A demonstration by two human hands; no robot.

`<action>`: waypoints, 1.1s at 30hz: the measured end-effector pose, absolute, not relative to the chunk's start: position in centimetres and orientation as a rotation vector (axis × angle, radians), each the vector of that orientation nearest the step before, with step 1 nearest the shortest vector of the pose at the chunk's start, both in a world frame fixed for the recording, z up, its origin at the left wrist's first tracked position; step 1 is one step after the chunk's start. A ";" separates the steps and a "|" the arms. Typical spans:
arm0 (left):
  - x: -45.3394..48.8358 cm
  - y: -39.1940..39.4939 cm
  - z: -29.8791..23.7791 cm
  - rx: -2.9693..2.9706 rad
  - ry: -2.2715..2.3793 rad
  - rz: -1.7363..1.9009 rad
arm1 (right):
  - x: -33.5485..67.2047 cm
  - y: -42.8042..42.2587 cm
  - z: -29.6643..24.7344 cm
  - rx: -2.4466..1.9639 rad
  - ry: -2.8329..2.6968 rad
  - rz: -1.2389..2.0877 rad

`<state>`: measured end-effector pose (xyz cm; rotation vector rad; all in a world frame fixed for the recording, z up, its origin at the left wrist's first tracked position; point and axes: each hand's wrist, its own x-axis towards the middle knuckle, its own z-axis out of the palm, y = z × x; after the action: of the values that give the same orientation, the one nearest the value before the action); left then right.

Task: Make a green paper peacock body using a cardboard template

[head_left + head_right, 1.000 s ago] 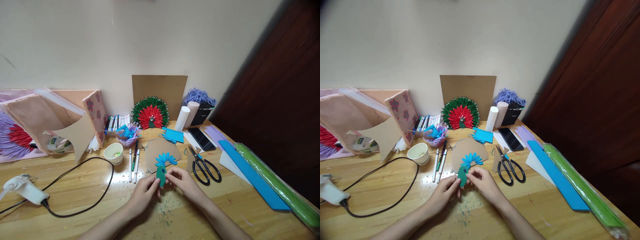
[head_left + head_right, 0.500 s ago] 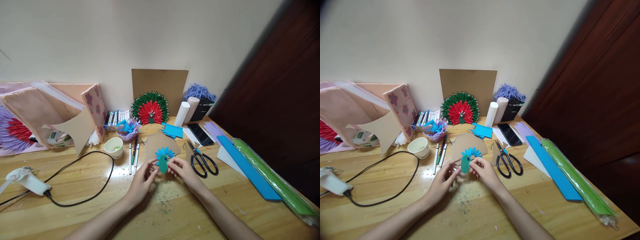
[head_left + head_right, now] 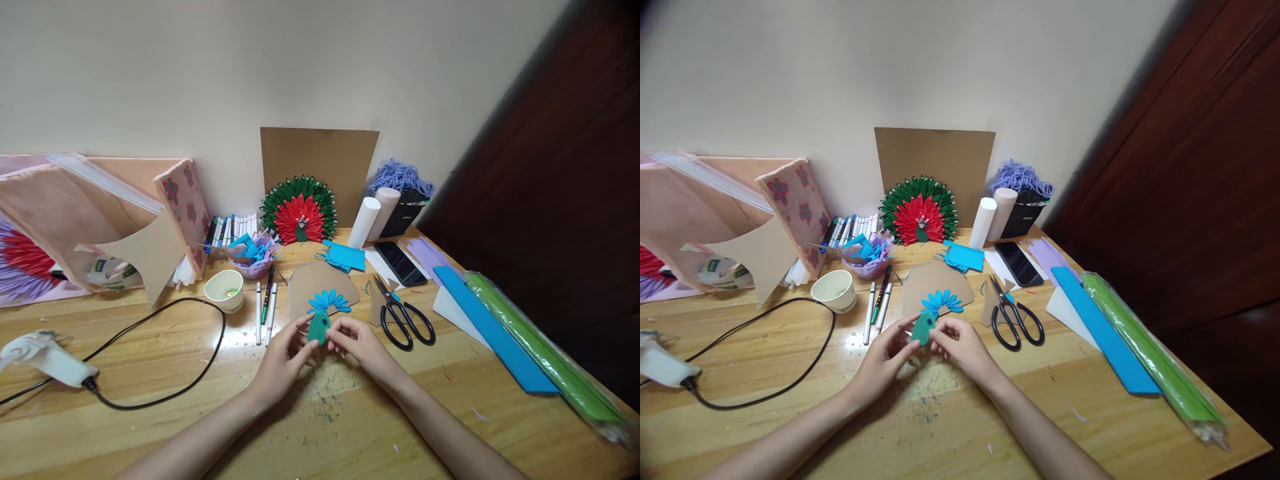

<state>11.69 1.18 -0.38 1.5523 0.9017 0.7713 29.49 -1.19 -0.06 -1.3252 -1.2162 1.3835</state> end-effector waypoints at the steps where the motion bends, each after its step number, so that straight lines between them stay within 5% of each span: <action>1: 11.7 1.2 -0.4 1.502 0.887 0.777 | 29.3 -1.3 -0.2 -1.317 -1.227 1.410; 33: 11.5 1.3 0.0 1.650 0.784 0.651 | 30.4 -0.7 0.4 -1.370 -1.308 1.263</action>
<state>11.47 1.35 -0.03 1.6499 0.7841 0.6513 30.44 -0.71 0.41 -1.3699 -1.3077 1.2630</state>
